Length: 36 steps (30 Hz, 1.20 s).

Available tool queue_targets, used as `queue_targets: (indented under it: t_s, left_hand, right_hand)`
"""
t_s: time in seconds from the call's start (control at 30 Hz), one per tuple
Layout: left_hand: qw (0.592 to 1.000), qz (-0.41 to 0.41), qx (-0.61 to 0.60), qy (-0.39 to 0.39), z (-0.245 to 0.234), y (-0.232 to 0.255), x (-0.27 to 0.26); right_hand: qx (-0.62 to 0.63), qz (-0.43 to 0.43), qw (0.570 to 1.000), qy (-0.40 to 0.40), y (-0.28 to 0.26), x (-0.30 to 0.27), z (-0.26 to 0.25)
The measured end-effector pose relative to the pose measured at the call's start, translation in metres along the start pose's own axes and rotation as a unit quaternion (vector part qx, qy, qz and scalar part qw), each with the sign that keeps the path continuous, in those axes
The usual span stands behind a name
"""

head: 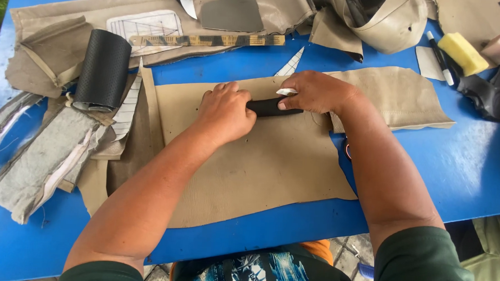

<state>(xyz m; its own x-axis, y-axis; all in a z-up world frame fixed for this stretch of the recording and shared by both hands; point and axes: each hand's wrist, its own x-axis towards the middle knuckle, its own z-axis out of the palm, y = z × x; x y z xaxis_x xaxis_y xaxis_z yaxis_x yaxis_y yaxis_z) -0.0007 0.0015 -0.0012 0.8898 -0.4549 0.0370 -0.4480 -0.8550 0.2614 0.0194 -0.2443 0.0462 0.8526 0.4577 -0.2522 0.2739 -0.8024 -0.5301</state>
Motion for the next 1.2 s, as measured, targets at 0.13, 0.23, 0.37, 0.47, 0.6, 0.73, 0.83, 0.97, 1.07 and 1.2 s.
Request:
queue_targets:
  t_s: [0.13,0.23,0.37,0.47,0.6,0.73,0.83,0.97,1.07,1.2]
  left_hand:
    - [0.997,-0.038,-0.023,-0.069,-0.060,0.004,-0.013]
    - [0.987,-0.056,-0.089,-0.119,-0.088,-0.005,-0.021]
    - [0.995,-0.050,-0.018,-0.087,-0.055,-0.025,-0.013]
    - [0.998,-0.030,0.029,-0.055,-0.036,-0.027,-0.004]
    - [0.999,-0.028,0.014,-0.037,-0.032,-0.032,-0.006]
    - [1.000,0.004,-0.014,-0.015,-0.048,-0.034,-0.011]
    - [0.998,0.017,0.033,0.058,-0.074,-0.024,-0.025]
    - [0.999,0.042,-0.028,0.001,-0.086,-0.017,-0.023]
    - [0.995,0.083,-0.034,0.045,-0.058,-0.018,-0.016]
    - [0.995,0.096,0.024,-0.010,-0.033,-0.001,-0.025]
  right_hand:
    - [0.011,0.032,0.999,0.017,-0.014,-0.008,-0.007]
    - [0.045,0.051,0.997,0.039,-0.013,-0.001,-0.009]
    - [-0.063,0.081,0.993,0.061,-0.007,0.009,0.006]
    - [-0.114,0.103,0.984,0.087,-0.009,0.009,0.008]
    - [-0.064,0.101,0.987,0.103,-0.012,0.007,0.008]
    - [-0.009,0.052,0.991,0.122,-0.002,0.006,0.004]
    - [0.105,-0.010,0.981,0.165,-0.007,0.000,-0.001]
    - [0.122,0.023,0.983,0.135,-0.017,-0.010,-0.010]
    - [0.089,0.031,0.988,0.122,-0.014,-0.006,-0.006]
    - [0.043,0.043,0.980,0.190,0.024,0.022,0.018]
